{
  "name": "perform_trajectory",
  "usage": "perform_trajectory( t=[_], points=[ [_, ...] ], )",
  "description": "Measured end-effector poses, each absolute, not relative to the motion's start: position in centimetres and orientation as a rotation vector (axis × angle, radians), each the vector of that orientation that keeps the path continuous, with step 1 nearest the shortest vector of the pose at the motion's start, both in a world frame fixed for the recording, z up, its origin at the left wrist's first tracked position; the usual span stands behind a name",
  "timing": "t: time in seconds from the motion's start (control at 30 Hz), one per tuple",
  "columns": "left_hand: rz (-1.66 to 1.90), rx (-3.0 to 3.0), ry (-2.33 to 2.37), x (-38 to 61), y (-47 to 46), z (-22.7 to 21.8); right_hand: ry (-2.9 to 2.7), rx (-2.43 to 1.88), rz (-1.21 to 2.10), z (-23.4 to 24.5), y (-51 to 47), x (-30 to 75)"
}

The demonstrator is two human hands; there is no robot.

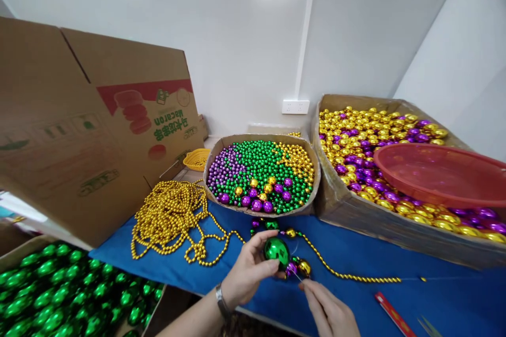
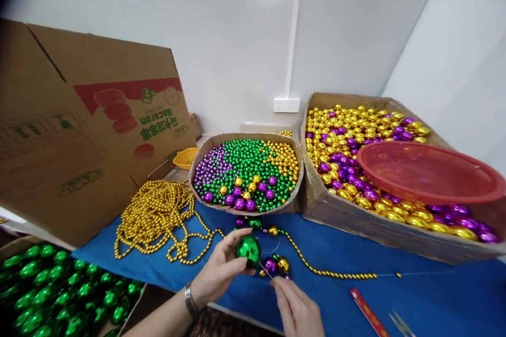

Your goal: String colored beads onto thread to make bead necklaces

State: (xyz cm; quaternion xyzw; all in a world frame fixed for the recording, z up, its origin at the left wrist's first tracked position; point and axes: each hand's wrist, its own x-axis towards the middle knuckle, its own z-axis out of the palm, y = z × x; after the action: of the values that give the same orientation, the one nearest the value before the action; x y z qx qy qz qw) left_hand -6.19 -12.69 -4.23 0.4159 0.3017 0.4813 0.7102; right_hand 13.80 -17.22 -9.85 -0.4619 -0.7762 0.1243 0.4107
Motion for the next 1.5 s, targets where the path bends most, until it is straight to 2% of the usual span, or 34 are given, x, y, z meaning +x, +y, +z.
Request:
perform_trajectory(
  t=[0.2, 0.53, 1.1, 1.27, 1.37, 1.5],
  points=[
    [1.085, 0.986, 0.646, -5.9, -12.7, -4.7, -1.963, -1.142, 0.141, -10.3, -17.1, 14.1],
    [1.118, 0.971, 0.635, -5.5, -12.8, -4.6, -1.973, -1.108, 0.103, -11.0, -17.1, 14.7],
    [1.0, 0.921, 0.589, -4.2, -13.0, -5.0, -1.832, -1.252, 0.671, -9.7, -17.5, 13.8],
    [0.916, 1.16, 0.604, -4.4, -11.0, -3.7, -1.736, -1.233, 0.643, -10.5, -17.0, 14.7],
    [1.013, 1.333, 0.716, -3.9, -7.9, -2.4, -1.673, -1.285, 0.615, -10.8, -16.8, 15.7],
    [0.944, 1.986, 1.086, -1.8, -1.7, -1.4, -1.6, -1.353, 0.611, -10.7, -17.0, 16.6]
  ],
)
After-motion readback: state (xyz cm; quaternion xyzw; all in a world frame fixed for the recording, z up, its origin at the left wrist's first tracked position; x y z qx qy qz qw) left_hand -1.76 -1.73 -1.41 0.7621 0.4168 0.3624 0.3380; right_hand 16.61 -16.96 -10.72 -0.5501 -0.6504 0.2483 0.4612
